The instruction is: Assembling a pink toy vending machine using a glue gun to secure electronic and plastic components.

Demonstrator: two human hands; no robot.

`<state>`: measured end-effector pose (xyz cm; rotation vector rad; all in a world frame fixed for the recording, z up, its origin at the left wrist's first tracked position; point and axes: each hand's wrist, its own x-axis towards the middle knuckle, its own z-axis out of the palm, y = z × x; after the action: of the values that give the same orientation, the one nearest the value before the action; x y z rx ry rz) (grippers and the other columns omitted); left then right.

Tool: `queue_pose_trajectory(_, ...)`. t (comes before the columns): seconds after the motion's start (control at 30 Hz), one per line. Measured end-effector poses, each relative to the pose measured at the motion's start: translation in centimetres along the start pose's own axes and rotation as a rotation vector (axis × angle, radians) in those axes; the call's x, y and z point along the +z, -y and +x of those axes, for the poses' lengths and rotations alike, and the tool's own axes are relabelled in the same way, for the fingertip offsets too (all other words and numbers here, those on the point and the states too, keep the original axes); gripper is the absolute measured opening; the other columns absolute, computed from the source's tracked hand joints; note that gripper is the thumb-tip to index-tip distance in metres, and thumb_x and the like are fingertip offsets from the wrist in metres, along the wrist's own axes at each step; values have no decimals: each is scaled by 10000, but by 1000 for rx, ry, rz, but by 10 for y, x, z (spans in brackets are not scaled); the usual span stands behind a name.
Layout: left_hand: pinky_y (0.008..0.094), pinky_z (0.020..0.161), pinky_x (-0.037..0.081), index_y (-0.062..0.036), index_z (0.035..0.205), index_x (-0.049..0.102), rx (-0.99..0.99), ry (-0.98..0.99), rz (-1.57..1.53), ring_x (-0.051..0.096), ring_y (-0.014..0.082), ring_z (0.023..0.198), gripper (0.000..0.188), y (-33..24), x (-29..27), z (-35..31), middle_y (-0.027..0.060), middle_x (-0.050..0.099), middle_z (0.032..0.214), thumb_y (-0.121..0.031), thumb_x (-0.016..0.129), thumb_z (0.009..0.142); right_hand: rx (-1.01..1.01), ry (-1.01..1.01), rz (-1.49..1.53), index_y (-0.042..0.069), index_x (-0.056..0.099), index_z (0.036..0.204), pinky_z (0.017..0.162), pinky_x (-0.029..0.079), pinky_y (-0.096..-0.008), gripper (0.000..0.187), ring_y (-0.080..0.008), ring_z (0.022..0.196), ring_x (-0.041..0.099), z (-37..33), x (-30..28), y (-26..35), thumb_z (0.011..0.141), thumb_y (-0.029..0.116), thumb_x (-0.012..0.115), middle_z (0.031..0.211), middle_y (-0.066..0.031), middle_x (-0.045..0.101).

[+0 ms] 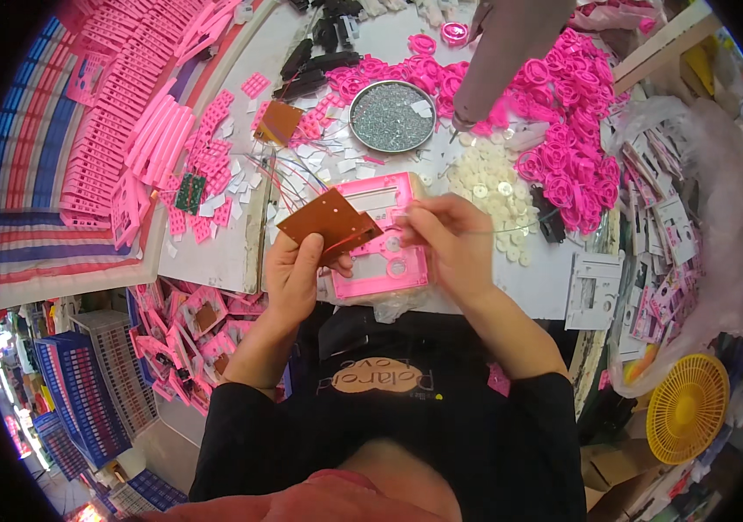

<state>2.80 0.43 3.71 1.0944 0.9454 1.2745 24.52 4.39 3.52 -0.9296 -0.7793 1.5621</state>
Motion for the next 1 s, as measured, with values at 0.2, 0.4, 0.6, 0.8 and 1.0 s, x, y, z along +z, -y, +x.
queue_pose_trajectory(0.2, 283, 718, 551, 60, 1210, 605, -237, 101, 100, 666, 148, 779, 266, -9, -6, -32, 116, 679, 944, -91, 436, 1071, 434, -67, -216, 9, 658, 961, 593, 539, -291, 153, -176, 668, 661, -59, -144, 28, 913, 140, 720, 856, -124, 710)
queue_pose_trajectory(0.4, 294, 672, 519, 4, 1143, 673, -177, 479, 531, 657, 139, 735, 205, -23, 1, -39, 70, 675, 850, -66, 528, 1014, -302, 43, -1502, 24, 641, 1270, 925, 506, -419, 581, -285, 1124, 623, -70, -121, 124, 795, 309, 816, 1255, -177, 643)
queue_pose_trajectory(0.6, 359, 752, 544, -26, 1212, 600, -477, 473, 329, 698, 217, 870, 250, -14, 6, -45, 126, 687, 997, -192, 548, 1033, 77, 861, -749, 10, 675, 1202, 816, 527, -360, 374, -211, 927, 662, -15, -16, 27, 886, 195, 750, 1065, -121, 684)
queue_pose_trajectory(0.8, 355, 931, 547, -29, 1469, 392, -807, 191, -477, 700, 224, 990, 418, 15, -12, -72, 168, 604, 1306, -166, 455, 1079, 116, 656, -799, -11, 695, 1081, 723, 520, -306, 214, -106, 822, 633, 55, 5, -8, 910, 118, 682, 917, -66, 704)
queue_pose_trajectory(1.0, 277, 803, 546, -12, 1323, 572, -491, 293, 321, 687, 142, 888, 351, 7, -34, -79, 112, 692, 1139, -106, 616, 987, 156, 701, -785, -9, 691, 1084, 726, 504, -271, 193, -76, 810, 594, 68, 10, -33, 931, 107, 676, 906, -44, 692)
